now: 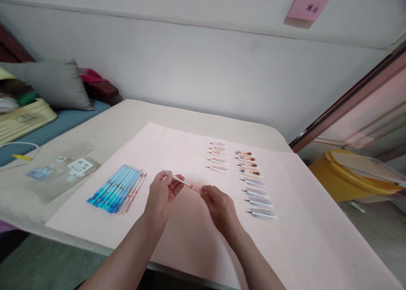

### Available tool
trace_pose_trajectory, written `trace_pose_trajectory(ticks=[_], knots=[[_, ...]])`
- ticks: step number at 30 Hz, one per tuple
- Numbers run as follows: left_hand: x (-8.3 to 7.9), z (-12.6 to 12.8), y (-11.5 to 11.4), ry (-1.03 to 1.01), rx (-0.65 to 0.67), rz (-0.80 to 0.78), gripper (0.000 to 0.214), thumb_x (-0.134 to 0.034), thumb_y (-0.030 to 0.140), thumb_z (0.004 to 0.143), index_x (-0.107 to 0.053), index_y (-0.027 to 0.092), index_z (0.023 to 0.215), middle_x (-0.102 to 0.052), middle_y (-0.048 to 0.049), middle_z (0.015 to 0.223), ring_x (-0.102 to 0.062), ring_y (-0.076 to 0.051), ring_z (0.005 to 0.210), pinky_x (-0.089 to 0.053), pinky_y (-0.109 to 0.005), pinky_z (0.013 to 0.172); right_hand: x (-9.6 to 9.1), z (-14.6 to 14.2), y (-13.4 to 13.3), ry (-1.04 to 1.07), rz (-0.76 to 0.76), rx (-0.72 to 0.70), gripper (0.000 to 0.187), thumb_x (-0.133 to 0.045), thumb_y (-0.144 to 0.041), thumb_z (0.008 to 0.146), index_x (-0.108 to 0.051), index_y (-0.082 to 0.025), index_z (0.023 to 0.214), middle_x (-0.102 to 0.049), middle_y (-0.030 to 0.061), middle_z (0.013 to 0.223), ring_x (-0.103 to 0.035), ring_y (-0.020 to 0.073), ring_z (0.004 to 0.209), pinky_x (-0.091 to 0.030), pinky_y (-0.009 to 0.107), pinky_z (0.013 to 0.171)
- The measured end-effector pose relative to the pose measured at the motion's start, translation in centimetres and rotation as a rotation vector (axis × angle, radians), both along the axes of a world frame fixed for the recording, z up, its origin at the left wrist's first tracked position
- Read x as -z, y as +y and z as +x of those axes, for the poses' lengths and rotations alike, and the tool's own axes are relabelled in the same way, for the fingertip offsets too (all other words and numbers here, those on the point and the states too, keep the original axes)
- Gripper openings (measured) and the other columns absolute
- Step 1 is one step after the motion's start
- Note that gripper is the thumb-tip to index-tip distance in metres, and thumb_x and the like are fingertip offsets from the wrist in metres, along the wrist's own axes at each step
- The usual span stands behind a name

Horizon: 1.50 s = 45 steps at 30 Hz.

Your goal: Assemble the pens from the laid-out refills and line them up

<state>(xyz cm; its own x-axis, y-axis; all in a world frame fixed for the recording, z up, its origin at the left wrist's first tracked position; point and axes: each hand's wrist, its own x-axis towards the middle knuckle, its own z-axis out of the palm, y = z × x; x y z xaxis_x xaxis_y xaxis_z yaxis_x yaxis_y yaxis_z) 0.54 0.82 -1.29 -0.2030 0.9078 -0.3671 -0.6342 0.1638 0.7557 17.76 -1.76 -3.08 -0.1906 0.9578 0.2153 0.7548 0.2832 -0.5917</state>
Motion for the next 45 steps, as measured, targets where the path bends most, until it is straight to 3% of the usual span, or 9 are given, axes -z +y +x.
trace_pose_trajectory(ticks=[7, 12, 19, 21, 26, 32, 36, 39, 45], knots=[[0.6, 1.0, -0.8, 0.146, 0.126, -0.066, 0.016, -0.061, 0.031, 0.074, -0.052, 0.019, 0.08, -0.066, -0.0089, 0.09, -0.061, -0.018, 0.087, -0.043, -0.032, 0.075, -0.2, -0.8, -0.6, -0.058, 0.036, -0.004, 0.019, -0.039, -0.026, 0.091, -0.057, -0.022, 0.088, -0.057, 0.0011, 0.076, -0.052, 0.0124, 0.062, -0.034, 0.021, 0.057], [0.7, 1.0, -0.8, 0.135, 0.165, -0.039, 0.021, -0.062, 0.036, 0.073, -0.051, 0.019, 0.081, -0.066, -0.0102, 0.09, -0.061, -0.019, 0.085, -0.042, -0.034, 0.077, -0.1, -0.8, -0.7, 0.067, 0.014, 0.006, 0.019, -0.04, -0.025, 0.089, -0.058, -0.02, 0.085, -0.057, 0.0016, 0.075, -0.051, 0.0129, 0.064, -0.035, 0.023, 0.059], [0.1, 1.1, -0.9, 0.114, 0.187, 0.062, 0.019, -0.06, 0.036, 0.074, -0.053, 0.019, 0.079, -0.064, -0.0072, 0.084, -0.06, -0.021, 0.09, -0.043, -0.037, 0.08, -0.4, -1.4, -0.2, 0.653, -0.493, 0.046, 0.021, -0.05, -0.034, 0.081, -0.056, -0.017, 0.069, -0.048, -0.0035, 0.055, -0.038, 0.0075, 0.042, -0.028, 0.021, 0.042], [-0.2, 1.1, -0.9, 0.119, 0.19, 0.079, 0.019, -0.06, 0.036, 0.075, -0.053, 0.018, 0.08, -0.063, -0.0074, 0.084, -0.06, -0.021, 0.091, -0.044, -0.038, 0.081, -0.5, -1.5, -0.1, 0.767, -0.572, 0.051, 0.021, -0.051, -0.035, 0.08, -0.055, -0.016, 0.07, -0.048, -0.0037, 0.055, -0.036, 0.0062, 0.039, -0.025, 0.021, 0.04], [-0.6, 1.0, -0.9, 0.12, 0.208, 0.06, 0.022, -0.061, 0.038, 0.073, -0.054, 0.019, 0.082, -0.064, -0.0076, 0.085, -0.059, -0.021, 0.09, -0.043, -0.037, 0.08, -0.3, -1.6, -0.1, 0.776, -0.528, 0.1, 0.018, -0.054, -0.035, 0.078, -0.055, -0.017, 0.078, -0.049, -0.0052, 0.053, -0.035, 0.0054, 0.038, -0.024, 0.019, 0.037], [0.0, 0.7, -0.6, 0.183, 0.059, 0.037, 0.02, -0.068, 0.033, 0.067, -0.056, 0.018, 0.071, -0.056, 0.0002, 0.078, -0.053, -0.01, 0.071, -0.042, -0.026, 0.07, -0.2, -2.1, -0.4, 0.835, -0.58, 0.035, 0.016, -0.054, -0.033, 0.078, -0.053, -0.017, 0.077, -0.049, -0.0056, 0.054, -0.035, 0.0048, 0.038, -0.023, 0.019, 0.038], [-0.1, 0.5, -0.5, 0.12, 0.034, 0.065, 0.019, -0.068, 0.024, 0.066, -0.061, 0.015, 0.081, -0.06, -0.0044, 0.083, -0.057, -0.014, 0.08, -0.044, -0.031, 0.078, -0.2, -2.1, -0.6, 0.952, -0.69, -0.011, 0.019, -0.053, -0.035, 0.079, -0.051, -0.017, 0.076, -0.052, -0.0048, 0.056, -0.034, 0.004, 0.036, -0.019, 0.02, 0.038], [-0.2, 0.5, -0.5, 0.093, 0.072, 0.054, 0.021, -0.066, 0.024, 0.069, -0.06, 0.015, 0.087, -0.063, -0.0086, 0.091, -0.058, -0.018, 0.091, -0.043, -0.034, 0.082, -0.2, -2.1, -0.5, 0.947, -0.677, 0.012, 0.019, -0.054, -0.035, 0.078, -0.052, -0.016, 0.075, -0.051, -0.0052, 0.055, -0.033, 0.0035, 0.036, -0.018, 0.02, 0.038], [0.2, 0.4, -0.4, 0.194, 0.012, 0.039, 0.017, -0.069, 0.03, 0.067, -0.06, 0.018, 0.077, -0.058, -0.0006, 0.081, -0.054, -0.011, 0.079, -0.041, -0.026, 0.075, -0.2, -2.4, -0.5, 0.882, -0.654, 0.012, 0.018, -0.054, -0.034, 0.078, -0.052, -0.016, 0.077, -0.051, -0.0061, 0.054, -0.034, 0.0043, 0.035, -0.019, 0.02, 0.037]])
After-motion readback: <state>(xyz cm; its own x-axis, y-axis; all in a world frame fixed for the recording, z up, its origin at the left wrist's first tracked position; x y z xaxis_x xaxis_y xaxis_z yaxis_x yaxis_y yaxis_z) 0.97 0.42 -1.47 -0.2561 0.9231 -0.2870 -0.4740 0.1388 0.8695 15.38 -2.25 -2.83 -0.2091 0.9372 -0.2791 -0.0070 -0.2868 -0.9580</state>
